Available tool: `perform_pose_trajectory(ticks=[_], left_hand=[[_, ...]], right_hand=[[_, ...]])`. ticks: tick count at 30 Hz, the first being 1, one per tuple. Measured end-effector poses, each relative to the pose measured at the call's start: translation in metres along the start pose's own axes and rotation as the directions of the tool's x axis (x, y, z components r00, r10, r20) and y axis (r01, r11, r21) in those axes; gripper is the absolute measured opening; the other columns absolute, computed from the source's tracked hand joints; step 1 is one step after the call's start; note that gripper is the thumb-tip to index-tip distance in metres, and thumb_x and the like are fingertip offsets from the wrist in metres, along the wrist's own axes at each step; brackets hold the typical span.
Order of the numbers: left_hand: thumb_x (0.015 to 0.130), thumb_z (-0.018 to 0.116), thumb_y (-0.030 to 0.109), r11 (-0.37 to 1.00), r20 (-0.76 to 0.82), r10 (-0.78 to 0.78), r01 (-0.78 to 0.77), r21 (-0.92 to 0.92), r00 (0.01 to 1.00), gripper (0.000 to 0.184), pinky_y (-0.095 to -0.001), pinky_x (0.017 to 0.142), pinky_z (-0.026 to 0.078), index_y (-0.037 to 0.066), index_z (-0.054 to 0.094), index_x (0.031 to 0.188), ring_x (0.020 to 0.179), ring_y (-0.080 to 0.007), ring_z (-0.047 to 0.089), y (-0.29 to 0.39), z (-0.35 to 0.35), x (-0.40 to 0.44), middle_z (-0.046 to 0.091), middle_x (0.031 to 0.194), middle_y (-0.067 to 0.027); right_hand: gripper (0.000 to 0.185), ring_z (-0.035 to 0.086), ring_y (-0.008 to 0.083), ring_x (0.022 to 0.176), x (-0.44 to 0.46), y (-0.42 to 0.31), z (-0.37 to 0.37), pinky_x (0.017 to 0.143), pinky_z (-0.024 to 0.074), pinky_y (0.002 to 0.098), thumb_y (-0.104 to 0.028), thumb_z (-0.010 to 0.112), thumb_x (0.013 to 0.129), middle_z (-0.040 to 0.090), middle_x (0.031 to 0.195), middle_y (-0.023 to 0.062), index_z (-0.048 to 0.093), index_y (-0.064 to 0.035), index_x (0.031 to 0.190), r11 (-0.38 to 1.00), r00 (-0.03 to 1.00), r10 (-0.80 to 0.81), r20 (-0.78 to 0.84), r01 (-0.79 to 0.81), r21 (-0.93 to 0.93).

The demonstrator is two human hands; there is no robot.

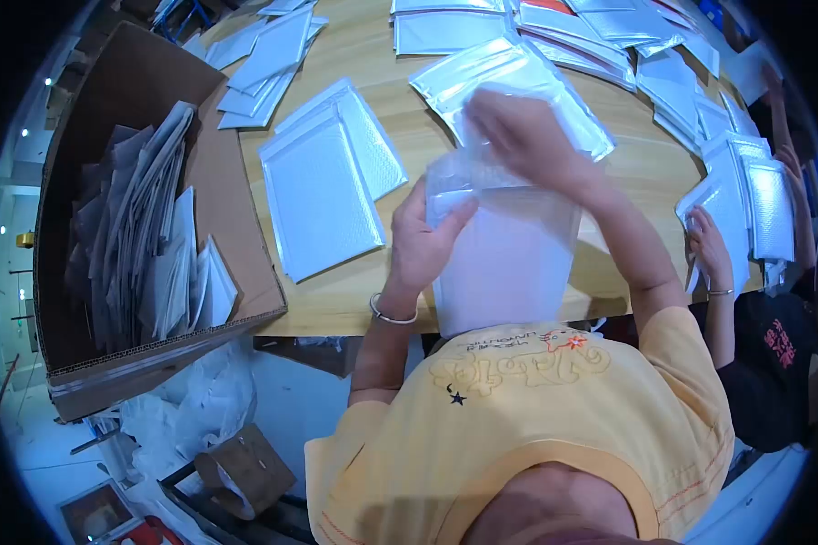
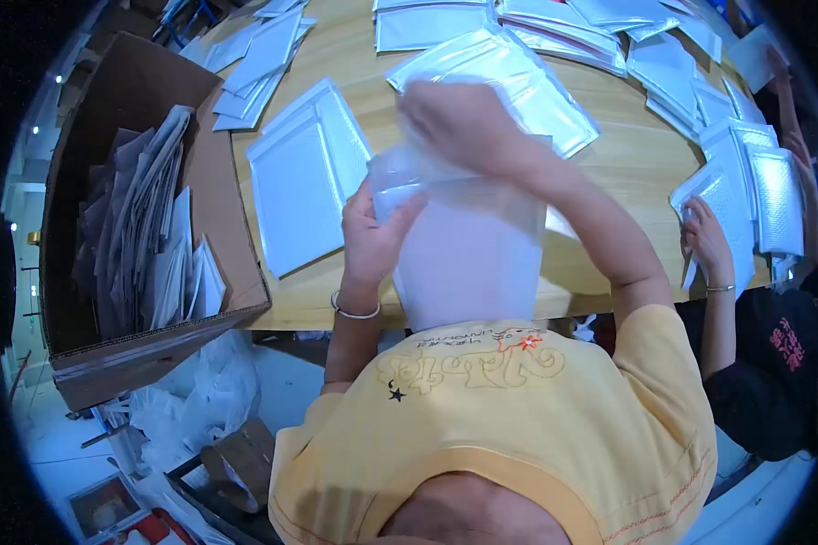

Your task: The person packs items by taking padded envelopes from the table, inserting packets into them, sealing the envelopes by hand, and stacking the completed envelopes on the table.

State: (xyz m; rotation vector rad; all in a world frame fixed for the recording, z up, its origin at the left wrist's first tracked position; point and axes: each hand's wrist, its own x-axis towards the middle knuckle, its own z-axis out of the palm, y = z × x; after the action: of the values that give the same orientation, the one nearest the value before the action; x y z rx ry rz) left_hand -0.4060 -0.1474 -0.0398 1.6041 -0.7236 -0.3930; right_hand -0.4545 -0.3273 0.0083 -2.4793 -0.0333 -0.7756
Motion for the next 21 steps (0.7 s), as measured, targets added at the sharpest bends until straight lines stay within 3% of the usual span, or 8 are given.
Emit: perform_pose_trajectory(ticks=[2, 4, 7, 9, 13, 15, 17, 21], left_hand=[[0.078, 0.065, 0.000, 0.985, -0.055, -0.094, 0.085, -0.153, 0.994, 0.022, -0.0210, 0.061, 0.047, -0.002, 0.063, 0.100, 0.065, -0.0107, 0.057, -0.002, -0.006, -0.006, 0.066, 0.082, -0.0053], [0.078, 0.065, 0.000, 0.972, -0.066, -0.125, 0.109, -0.208, 0.990, 0.021, -0.0208, 0.061, 0.047, -0.002, 0.064, 0.099, 0.066, -0.0105, 0.056, -0.012, -0.016, -0.008, 0.066, 0.081, -0.0052], [0.077, 0.065, -0.001, 0.918, -0.050, -0.188, 0.157, -0.365, 0.981, 0.017, -0.0203, 0.061, 0.046, -0.002, 0.066, 0.094, 0.066, -0.0097, 0.056, -0.032, -0.025, -0.005, 0.066, 0.078, -0.0050], [0.077, 0.065, -0.001, 0.902, -0.020, -0.177, 0.154, -0.403, 0.984, 0.017, -0.0201, 0.061, 0.046, -0.001, 0.066, 0.093, 0.067, -0.0094, 0.056, -0.038, -0.024, -0.001, 0.066, 0.078, -0.0046], [0.076, 0.066, -0.002, 0.870, 0.037, -0.111, 0.115, -0.479, 0.993, 0.016, -0.0196, 0.063, 0.046, 0.000, 0.067, 0.092, 0.067, -0.0085, 0.056, -0.041, -0.024, 0.005, 0.066, 0.078, -0.0036], [0.074, 0.066, -0.003, 0.904, 0.026, -0.090, 0.092, -0.417, 0.996, 0.016, -0.0198, 0.064, 0.046, 0.000, 0.068, 0.090, 0.067, -0.0089, 0.056, -0.037, -0.023, 0.006, 0.066, 0.077, -0.0031], [0.072, 0.066, -0.004, 0.936, 0.006, -0.072, 0.070, -0.346, 0.997, 0.016, -0.0199, 0.065, 0.046, 0.000, 0.068, 0.088, 0.066, -0.0093, 0.056, -0.033, -0.026, 0.005, 0.066, 0.077, -0.0026], [0.068, 0.066, -0.006, 0.954, 0.094, -0.020, 0.047, -0.295, 0.995, 0.018, -0.0206, 0.068, 0.045, 0.000, 0.068, 0.084, 0.067, -0.0107, 0.056, -0.035, -0.041, 0.008, 0.066, 0.076, -0.0027]], right_hand=[[0.019, 0.059, 0.0142, 0.065, -0.003, 0.066, -0.032, 0.066, 0.0476, 0.0242, -0.013, 0.052, 0.091, 0.066, 0.087, 0.0038, 0.066, -0.0031, 0.099, 0.912, 0.971, 0.112, -0.210, -0.016, 0.410], [0.028, 0.065, 0.0237, 0.091, -0.026, 0.126, -0.088, 0.085, 0.0497, 0.0265, -0.010, 0.053, 0.086, 0.065, 0.104, 0.0171, 0.062, 0.0104, 0.103, 0.303, 0.849, 0.527, -0.026, -0.159, 0.939], [0.024, 0.063, 0.0238, 0.087, -0.071, 0.130, -0.094, 0.082, 0.0498, 0.0297, -0.009, 0.055, 0.084, 0.065, 0.092, 0.0154, 0.061, 0.0091, 0.099, 0.062, 0.485, 0.866, -0.125, 0.143, 0.988], [0.021, 0.059, 0.0180, 0.075, -0.112, 0.147, -0.081, 0.079, 0.0489, 0.0294, -0.009, 0.056, 0.085, 0.060, 0.077, 0.0089, 0.059, 0.0062, 0.099, 0.062, 0.817, 0.566, -0.106, 0.086, 0.994], [0.028, 0.038, 0.0039, 0.054, -0.109, 0.073, -0.048, 0.052, 0.0348, 0.0177, -0.011, 0.060, 0.081, 0.053, 0.069, -0.0004, 0.057, -0.0033, 0.109, 0.033, 0.733, 0.588, 0.342, -0.444, 0.896], [0.030, 0.032, 0.0032, 0.055, -0.089, 0.034, -0.021, 0.050, 0.0258, 0.0166, -0.009, 0.061, 0.080, 0.052, 0.071, -0.0029, 0.061, -0.0107, 0.110, 0.385, 0.764, 0.597, 0.244, -0.539, 0.749], [0.033, 0.035, 0.0049, 0.057, -0.086, 0.043, 0.003, 0.049, 0.0262, 0.0169, -0.003, 0.060, 0.069, 0.056, 0.083, 0.0017, 0.064, -0.0057, 0.101, 0.734, 0.947, 0.305, 0.099, -0.300, 0.610], [0.024, 0.038, 0.0061, 0.062, -0.083, 0.065, 0.012, 0.053, 0.0285, 0.0175, -0.003, 0.058, 0.067, 0.056, 0.083, 0.0029, 0.066, -0.0045, 0.089, 0.571, 0.961, 0.136, 0.242, -0.276, 0.773]])
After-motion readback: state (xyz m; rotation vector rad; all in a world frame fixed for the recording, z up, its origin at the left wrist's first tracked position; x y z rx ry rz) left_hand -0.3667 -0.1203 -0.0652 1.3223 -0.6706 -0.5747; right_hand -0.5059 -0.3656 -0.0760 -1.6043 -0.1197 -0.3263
